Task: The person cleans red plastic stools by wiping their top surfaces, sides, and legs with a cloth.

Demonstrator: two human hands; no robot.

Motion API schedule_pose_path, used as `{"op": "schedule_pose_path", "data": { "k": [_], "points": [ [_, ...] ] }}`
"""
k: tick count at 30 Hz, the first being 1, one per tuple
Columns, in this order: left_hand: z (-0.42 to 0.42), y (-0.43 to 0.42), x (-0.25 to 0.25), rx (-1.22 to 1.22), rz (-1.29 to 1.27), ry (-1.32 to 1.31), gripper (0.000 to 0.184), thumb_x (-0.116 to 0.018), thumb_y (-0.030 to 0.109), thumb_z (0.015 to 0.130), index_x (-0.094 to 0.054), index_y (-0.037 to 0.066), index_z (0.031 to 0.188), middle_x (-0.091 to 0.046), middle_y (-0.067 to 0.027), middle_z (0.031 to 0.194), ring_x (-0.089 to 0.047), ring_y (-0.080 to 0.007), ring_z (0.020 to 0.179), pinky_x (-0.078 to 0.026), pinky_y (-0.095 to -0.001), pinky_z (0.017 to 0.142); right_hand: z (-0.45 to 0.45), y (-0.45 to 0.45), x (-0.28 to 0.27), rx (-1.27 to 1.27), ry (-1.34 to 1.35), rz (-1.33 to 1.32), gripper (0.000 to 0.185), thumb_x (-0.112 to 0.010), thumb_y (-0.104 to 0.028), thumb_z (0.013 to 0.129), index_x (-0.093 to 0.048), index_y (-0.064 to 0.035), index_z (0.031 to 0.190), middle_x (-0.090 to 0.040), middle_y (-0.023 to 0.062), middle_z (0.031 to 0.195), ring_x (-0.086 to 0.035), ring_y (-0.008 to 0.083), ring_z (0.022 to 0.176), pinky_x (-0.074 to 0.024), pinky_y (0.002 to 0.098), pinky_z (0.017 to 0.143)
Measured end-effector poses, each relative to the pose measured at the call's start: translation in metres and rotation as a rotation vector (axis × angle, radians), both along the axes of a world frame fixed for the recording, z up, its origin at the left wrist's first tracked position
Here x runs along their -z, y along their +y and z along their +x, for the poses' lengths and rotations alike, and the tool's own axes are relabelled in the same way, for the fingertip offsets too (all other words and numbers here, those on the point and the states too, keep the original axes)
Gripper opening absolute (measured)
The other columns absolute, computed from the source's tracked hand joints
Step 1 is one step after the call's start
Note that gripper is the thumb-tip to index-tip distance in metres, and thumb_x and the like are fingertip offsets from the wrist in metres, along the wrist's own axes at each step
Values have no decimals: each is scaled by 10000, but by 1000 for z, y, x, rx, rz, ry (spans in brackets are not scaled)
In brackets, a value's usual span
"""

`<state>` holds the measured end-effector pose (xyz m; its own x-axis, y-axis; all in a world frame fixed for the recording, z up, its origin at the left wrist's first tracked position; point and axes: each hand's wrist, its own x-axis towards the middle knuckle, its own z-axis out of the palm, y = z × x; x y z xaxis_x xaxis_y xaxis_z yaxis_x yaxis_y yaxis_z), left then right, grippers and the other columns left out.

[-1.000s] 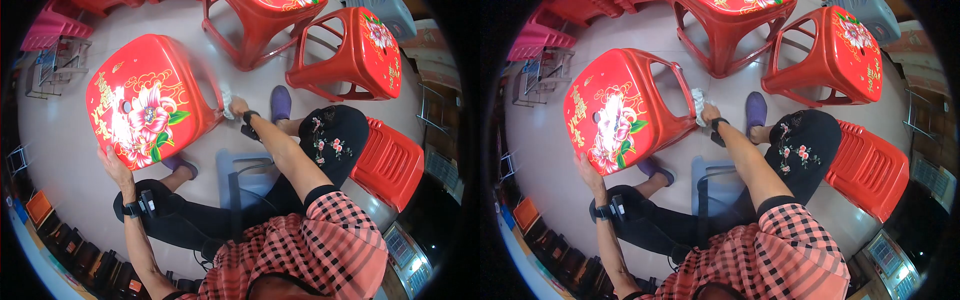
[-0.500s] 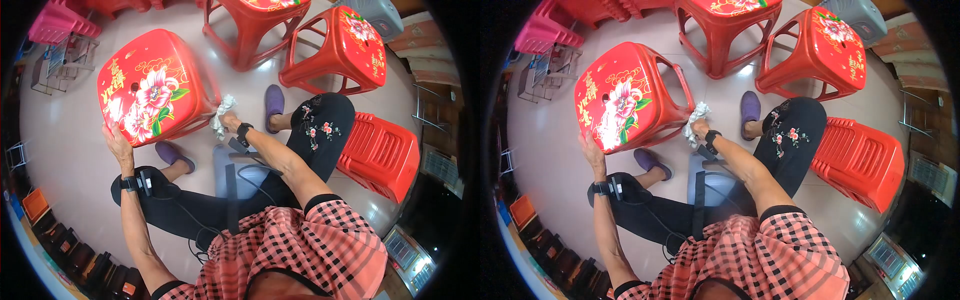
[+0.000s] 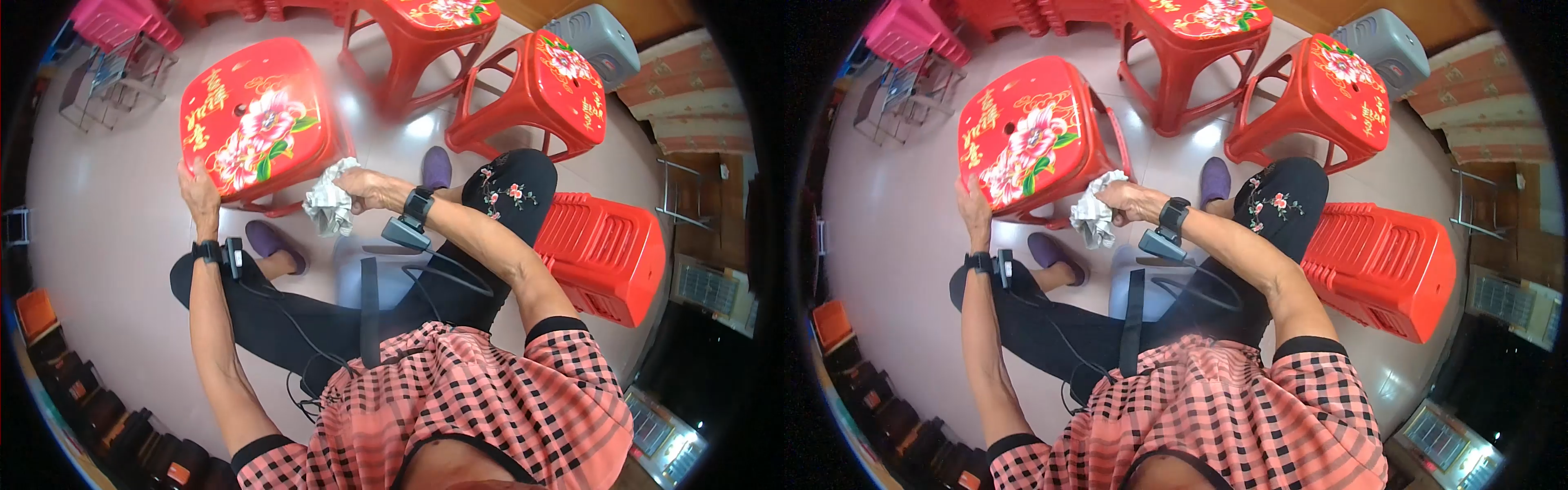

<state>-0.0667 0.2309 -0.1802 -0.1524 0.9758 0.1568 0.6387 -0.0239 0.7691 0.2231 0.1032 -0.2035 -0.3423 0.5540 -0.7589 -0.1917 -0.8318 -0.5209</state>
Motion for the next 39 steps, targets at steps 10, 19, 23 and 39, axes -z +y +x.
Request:
{"op": "schedule_pose_path", "data": {
  "k": [10, 19, 23, 39],
  "points": [
    [-3, 3, 1, -15, -35, 39, 399, -469, 316, 960, -508, -40, 1137, -598, -293, 1067, -571, -440, 1007, -439, -477, 880, -31, 25, -104, 12, -9, 519, 176, -541, -176, 897, -591, -15, 846, -509, -5, 646, -470, 90, 517, -359, 268, 435],
    [3, -2, -6, -104, -3, 245, 492, -526, 314, 918, -447, -18, 1272, -538, -321, 1131, -510, -447, 1075, -399, -532, 921, -50, 86, -100, -136, -717, 1113, 403, -521, -195, 816, -579, 91, 1094, -633, 309, 998, -628, 434, 951, -490, 478, 842],
    [11, -29, -45, 12, 263, 290, 532, -563, 287, 888, -431, 3, 1318, -510, -258, 1192, -464, -406, 1124, -364, -506, 970, -66, 83, -106, -92, -695, 1256, 358, -484, -190, 871, -602, 41, 1118, -649, 284, 987, -639, 417, 939, -486, 464, 892],
    [36, -52, -58, 538, 228, 539, 490, -599, 247, 878, -492, 63, 1319, -326, -186, 1431, -279, -416, 1323, -260, -516, 1106, -40, 104, -80, 118, -878, 1412, 177, -548, 0, 831, -609, -54, 989, -631, 134, 832, -652, 280, 694, -503, 386, 610]
  ]
}}
